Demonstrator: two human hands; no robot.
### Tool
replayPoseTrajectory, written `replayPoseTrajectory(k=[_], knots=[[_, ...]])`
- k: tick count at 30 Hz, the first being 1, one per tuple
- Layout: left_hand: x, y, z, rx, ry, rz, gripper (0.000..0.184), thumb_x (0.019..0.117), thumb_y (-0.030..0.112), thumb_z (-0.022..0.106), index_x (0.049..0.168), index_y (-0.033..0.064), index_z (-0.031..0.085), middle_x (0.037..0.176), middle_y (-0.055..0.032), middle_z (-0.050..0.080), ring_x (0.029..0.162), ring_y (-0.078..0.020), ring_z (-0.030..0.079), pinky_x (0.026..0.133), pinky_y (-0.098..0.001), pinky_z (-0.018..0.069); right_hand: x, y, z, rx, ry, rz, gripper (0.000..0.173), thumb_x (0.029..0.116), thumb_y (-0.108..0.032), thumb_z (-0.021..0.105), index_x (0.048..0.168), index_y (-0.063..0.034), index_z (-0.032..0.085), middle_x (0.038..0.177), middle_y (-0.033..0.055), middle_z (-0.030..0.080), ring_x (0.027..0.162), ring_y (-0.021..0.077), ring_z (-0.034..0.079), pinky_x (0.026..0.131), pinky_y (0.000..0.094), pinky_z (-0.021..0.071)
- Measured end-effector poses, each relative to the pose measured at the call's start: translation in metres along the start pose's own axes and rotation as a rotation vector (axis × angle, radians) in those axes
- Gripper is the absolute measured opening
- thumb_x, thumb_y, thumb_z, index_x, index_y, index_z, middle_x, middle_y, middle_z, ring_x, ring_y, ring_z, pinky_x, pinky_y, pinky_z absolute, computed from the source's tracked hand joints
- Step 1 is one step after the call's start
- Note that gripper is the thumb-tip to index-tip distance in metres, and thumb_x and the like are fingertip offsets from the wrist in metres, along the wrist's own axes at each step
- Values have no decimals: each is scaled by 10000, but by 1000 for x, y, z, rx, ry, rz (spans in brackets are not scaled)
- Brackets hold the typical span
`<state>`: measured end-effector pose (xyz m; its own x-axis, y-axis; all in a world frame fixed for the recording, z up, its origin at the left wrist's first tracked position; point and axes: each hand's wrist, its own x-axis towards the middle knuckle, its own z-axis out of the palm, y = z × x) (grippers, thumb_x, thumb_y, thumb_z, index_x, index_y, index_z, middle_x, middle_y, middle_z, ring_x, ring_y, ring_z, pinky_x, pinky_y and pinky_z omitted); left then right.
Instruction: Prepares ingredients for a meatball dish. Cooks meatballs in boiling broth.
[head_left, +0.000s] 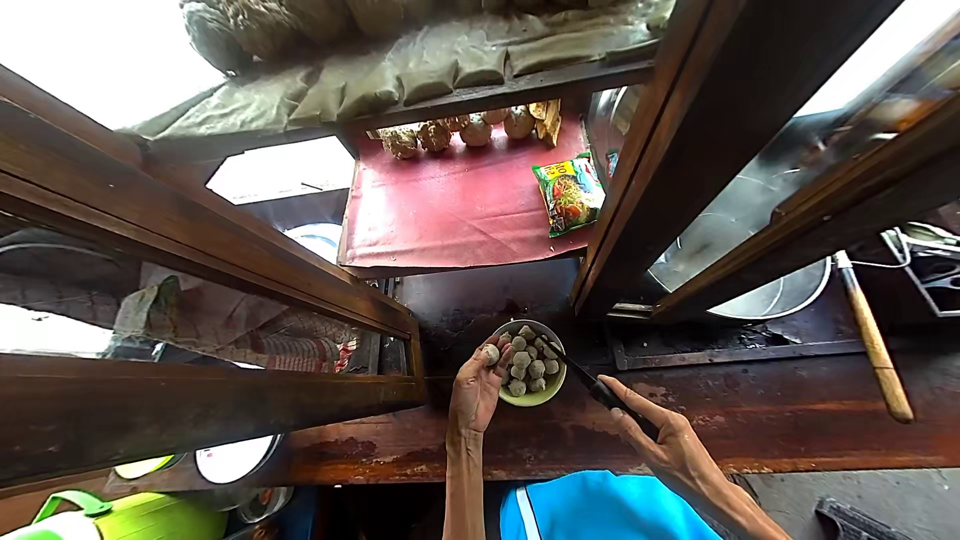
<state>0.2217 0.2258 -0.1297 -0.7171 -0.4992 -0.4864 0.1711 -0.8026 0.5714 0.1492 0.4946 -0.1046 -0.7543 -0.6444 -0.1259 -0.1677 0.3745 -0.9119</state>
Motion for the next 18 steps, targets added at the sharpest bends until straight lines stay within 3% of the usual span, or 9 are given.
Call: replayPoseTrajectory(k=[7, 18], knots=[[2, -24, 8, 32, -248, 29, 439, 1111, 166, 203, 1337, -29, 526, 1295, -202, 675, 1202, -305, 670, 1057, -423, 528, 5, -10, 12, -115, -47, -69, 452, 1040, -324, 516, 1479, -243, 581, 999, 3, 756, 727, 35, 646, 672, 263, 552], [3, -51, 19, 0, -277, -16, 381, 1107, 130, 278, 1273, -43, 574, 1211, -218, 711, 1158, -339, 693, 1049, -459, 534, 9, 3, 29, -249, 45, -132, 451, 1028, -275, 530, 1468, -205, 598, 942, 52, 754, 721, 118, 677, 681, 305, 572]])
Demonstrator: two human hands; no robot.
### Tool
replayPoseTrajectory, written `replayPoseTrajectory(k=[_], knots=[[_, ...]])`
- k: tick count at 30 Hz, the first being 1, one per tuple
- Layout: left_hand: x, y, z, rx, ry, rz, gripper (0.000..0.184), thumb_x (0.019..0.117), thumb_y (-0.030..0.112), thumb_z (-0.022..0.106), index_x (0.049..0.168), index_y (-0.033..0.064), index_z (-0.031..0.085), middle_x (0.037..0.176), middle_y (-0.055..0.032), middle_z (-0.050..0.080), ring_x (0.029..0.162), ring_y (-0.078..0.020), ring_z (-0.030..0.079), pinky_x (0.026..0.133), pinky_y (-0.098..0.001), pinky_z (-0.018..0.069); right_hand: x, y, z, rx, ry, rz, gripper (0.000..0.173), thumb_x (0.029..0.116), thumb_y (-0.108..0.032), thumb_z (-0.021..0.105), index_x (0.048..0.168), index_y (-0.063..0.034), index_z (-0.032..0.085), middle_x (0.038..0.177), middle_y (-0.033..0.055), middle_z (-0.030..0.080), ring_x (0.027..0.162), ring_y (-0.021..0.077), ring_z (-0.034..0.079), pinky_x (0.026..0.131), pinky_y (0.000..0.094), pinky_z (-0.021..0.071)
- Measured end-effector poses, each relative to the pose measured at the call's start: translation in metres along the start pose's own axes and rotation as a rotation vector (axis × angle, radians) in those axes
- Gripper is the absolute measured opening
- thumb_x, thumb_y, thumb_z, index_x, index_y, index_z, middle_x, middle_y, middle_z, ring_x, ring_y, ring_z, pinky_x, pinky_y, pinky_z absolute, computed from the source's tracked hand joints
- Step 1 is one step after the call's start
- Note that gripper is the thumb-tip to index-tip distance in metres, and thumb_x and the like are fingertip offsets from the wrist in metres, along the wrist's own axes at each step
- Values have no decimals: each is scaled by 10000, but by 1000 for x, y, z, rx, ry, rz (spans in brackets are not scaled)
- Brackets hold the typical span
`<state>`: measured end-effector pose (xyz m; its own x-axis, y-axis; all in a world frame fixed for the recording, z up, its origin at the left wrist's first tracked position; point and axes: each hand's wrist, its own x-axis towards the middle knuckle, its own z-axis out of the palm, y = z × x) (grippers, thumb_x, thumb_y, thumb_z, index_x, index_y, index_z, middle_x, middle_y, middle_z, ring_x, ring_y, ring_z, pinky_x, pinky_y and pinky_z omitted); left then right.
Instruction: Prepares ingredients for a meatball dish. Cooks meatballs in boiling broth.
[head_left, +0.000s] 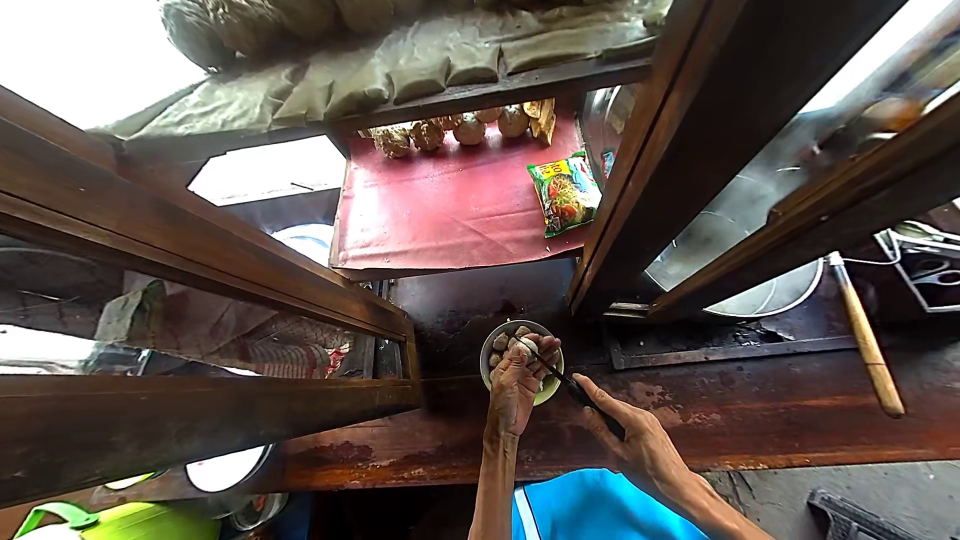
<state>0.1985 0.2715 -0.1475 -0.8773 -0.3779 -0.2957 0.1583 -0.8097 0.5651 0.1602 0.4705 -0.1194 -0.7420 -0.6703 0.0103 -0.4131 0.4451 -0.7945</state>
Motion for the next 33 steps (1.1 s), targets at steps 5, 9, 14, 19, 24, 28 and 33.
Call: replayPoseTrajectory(k=[5, 9, 14, 19, 24, 28, 33], knots=[[-2, -1, 0, 169, 27, 22, 441, 1105, 177, 254, 1428, -21, 478, 1309, -147, 655, 1165, -242, 664, 1015, -406, 537, 6, 1, 2, 45, 1, 18, 450, 1030, -260, 531, 1470, -185, 593, 979, 53, 762, 739, 109, 683, 708, 306, 576], [-4, -6, 4, 397, 141, 152, 426, 1059, 79, 362, 1436, -101, 446, 1347, -136, 624, 1120, -165, 666, 1006, -332, 540, 7, -4, -8, 132, -81, 82, 457, 1047, -249, 523, 1497, -173, 559, 1092, 103, 762, 879, 195, 732, 807, 412, 592], [3, -1, 8, 411, 278, 234, 349, 1080, 75, 331, 1322, -65, 540, 1092, -91, 701, 946, -152, 706, 894, -302, 589, 0, -9, -19, 174, -189, 150, 471, 1054, -261, 512, 1520, -194, 532, 1015, 138, 754, 857, 243, 719, 798, 444, 570], [8, 12, -7, 420, 311, 239, 347, 1092, 118, 300, 1222, -21, 590, 1030, -67, 725, 924, -153, 722, 898, -318, 597, -11, -5, -40, 209, -186, 188, 456, 1050, -286, 509, 1503, -247, 553, 952, 100, 745, 758, 185, 685, 720, 403, 559], [1, 11, 7, 426, 222, 178, 371, 1094, 160, 269, 1220, 4, 581, 949, -51, 728, 842, -147, 724, 828, -320, 614, -8, 1, -35, 160, -22, 62, 449, 1038, -268, 529, 1480, -206, 581, 1045, 71, 766, 846, 157, 720, 769, 384, 586], [-2, 10, 19, 352, 206, 133, 394, 1117, 181, 262, 1128, -20, 601, 988, -104, 741, 852, -165, 734, 818, -316, 616, -5, 3, -29, 116, 27, -30, 443, 1025, -267, 542, 1458, -203, 606, 1016, 51, 768, 809, 126, 715, 741, 341, 594], [-2, 8, 18, 261, 172, 128, 386, 1105, 127, 308, 1191, -52, 638, 1014, -128, 750, 871, -179, 743, 839, -320, 618, -7, 4, -28, 59, 27, -50, 445, 1025, -298, 537, 1459, -226, 607, 976, 34, 764, 783, 111, 703, 724, 316, 585]])
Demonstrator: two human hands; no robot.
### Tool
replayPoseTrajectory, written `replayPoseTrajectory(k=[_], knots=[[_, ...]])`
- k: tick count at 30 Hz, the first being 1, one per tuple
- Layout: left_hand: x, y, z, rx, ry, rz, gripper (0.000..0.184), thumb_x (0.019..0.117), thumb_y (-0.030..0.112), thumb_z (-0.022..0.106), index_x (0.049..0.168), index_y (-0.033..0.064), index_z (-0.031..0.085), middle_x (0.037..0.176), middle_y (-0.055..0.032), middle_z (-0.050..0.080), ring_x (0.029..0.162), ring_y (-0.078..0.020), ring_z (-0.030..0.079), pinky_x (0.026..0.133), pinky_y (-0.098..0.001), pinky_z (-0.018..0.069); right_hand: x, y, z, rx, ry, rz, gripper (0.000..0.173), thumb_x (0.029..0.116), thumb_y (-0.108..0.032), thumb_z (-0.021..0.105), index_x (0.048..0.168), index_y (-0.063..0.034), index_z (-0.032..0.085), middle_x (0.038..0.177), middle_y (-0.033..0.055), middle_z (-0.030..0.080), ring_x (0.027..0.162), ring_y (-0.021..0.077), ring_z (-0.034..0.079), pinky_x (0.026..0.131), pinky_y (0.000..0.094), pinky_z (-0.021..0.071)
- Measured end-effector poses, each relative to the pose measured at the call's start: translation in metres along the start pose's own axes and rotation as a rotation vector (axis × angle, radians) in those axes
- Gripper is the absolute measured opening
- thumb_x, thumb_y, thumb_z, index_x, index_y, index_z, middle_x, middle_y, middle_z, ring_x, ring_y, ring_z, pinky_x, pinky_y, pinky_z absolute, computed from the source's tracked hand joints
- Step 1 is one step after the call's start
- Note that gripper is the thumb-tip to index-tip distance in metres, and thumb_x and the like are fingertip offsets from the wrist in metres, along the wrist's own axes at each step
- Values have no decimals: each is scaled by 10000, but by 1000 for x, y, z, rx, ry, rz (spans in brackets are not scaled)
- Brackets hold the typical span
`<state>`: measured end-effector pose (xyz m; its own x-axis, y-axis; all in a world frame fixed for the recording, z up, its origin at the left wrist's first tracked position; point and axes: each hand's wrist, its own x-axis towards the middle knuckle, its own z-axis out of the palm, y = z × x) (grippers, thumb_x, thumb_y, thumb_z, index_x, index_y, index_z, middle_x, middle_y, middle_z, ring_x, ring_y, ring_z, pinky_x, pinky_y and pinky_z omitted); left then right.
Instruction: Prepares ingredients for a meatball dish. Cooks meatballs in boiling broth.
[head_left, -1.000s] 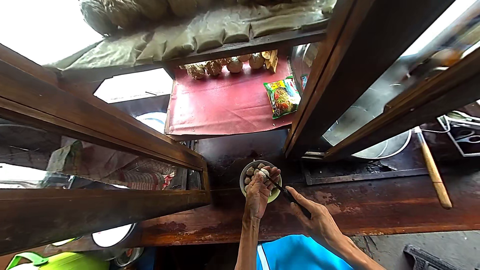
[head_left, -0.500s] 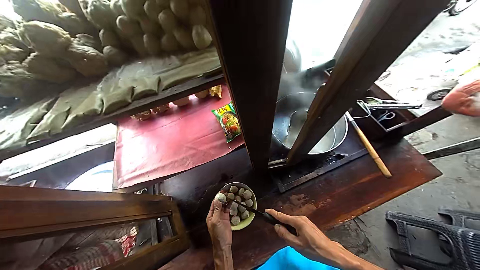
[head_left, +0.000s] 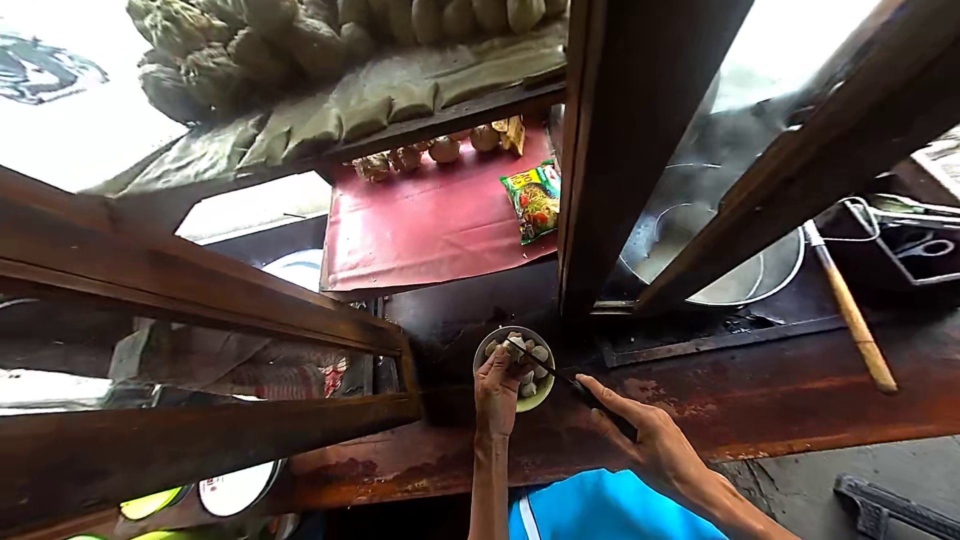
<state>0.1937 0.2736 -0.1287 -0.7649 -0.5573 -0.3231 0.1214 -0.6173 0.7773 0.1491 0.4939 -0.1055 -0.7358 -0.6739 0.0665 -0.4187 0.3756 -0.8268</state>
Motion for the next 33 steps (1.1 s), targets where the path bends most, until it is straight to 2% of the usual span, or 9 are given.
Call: replayPoseTrajectory(k=[7, 18, 23, 25, 27, 28, 30, 31, 33], knots=[[-1, -4, -6, 125, -13, 33, 366, 1078, 57, 343, 1017, -47, 689, 933, -128, 762, 833, -190, 751, 830, -328, 623, 0, 4, 12, -48, 23, -15, 448, 1016, -278, 539, 1454, -224, 613, 879, 45, 735, 698, 138, 667, 655, 324, 568], [1, -4, -9, 167, 63, 45, 303, 1062, 13, 401, 1041, -83, 688, 913, -131, 756, 815, -190, 748, 810, -334, 630, 1, 8, 17, -72, -23, 9, 455, 1016, -280, 530, 1462, -236, 606, 844, 54, 725, 682, 155, 661, 645, 346, 559], [8, 0, -18, 243, 96, 67, 287, 1071, 26, 414, 1087, -94, 675, 943, -133, 747, 826, -184, 740, 816, -335, 626, -5, 6, 1, -41, -114, 85, 456, 1014, -290, 529, 1461, -244, 605, 930, 47, 762, 735, 144, 692, 690, 365, 572], [13, 4, -27, 432, 122, 162, 234, 1054, 29, 482, 1114, -84, 678, 947, -107, 744, 821, -136, 730, 806, -298, 620, -10, 8, -10, 10, -159, 174, 451, 1018, -297, 518, 1459, -255, 605, 971, 42, 763, 741, 119, 683, 692, 363, 564], [18, 5, -37, 789, 121, 311, 224, 1016, 84, 601, 1164, -54, 697, 1022, -108, 748, 890, -95, 720, 843, -253, 593, -15, 16, -16, 40, -120, 235, 451, 1019, -300, 513, 1457, -242, 605, 994, 36, 759, 730, 86, 670, 685, 331, 565], [20, 2, -40, 992, 110, 385, 260, 996, 124, 638, 1183, -44, 705, 1074, -140, 743, 953, -135, 721, 888, -287, 582, -17, 20, -17, 47, -92, 258, 454, 1017, -297, 512, 1455, -226, 606, 999, 37, 759, 726, 75, 668, 686, 318, 566], [24, -4, -39, 1322, 75, 503, 313, 961, 166, 660, 1190, -41, 717, 1108, -205, 725, 1037, -300, 705, 937, -431, 565, -18, 25, -19, 61, -58, 296, 461, 1017, -301, 507, 1461, -218, 597, 998, 25, 754, 704, 53, 650, 673, 289, 556], [27, -7, -36, 1441, 56, 545, 308, 948, 167, 664, 1175, -32, 728, 1096, -216, 723, 1046, -361, 694, 930, -481, 559, -18, 26, -19, 64, -47, 302, 464, 1017, -304, 506, 1464, -215, 594, 1015, 22, 756, 707, 44, 650, 675, 277, 556], [35, -14, -33, 1620, 1, 594, 275, 917, 172, 686, 1124, 3, 755, 1070, -210, 730, 1027, -410, 690, 897, -525, 558, -17, 26, -20, 71, -20, 303, 465, 1019, -303, 504, 1466, -209, 591, 1026, 18, 756, 712, 29, 647, 677, 259, 552]])
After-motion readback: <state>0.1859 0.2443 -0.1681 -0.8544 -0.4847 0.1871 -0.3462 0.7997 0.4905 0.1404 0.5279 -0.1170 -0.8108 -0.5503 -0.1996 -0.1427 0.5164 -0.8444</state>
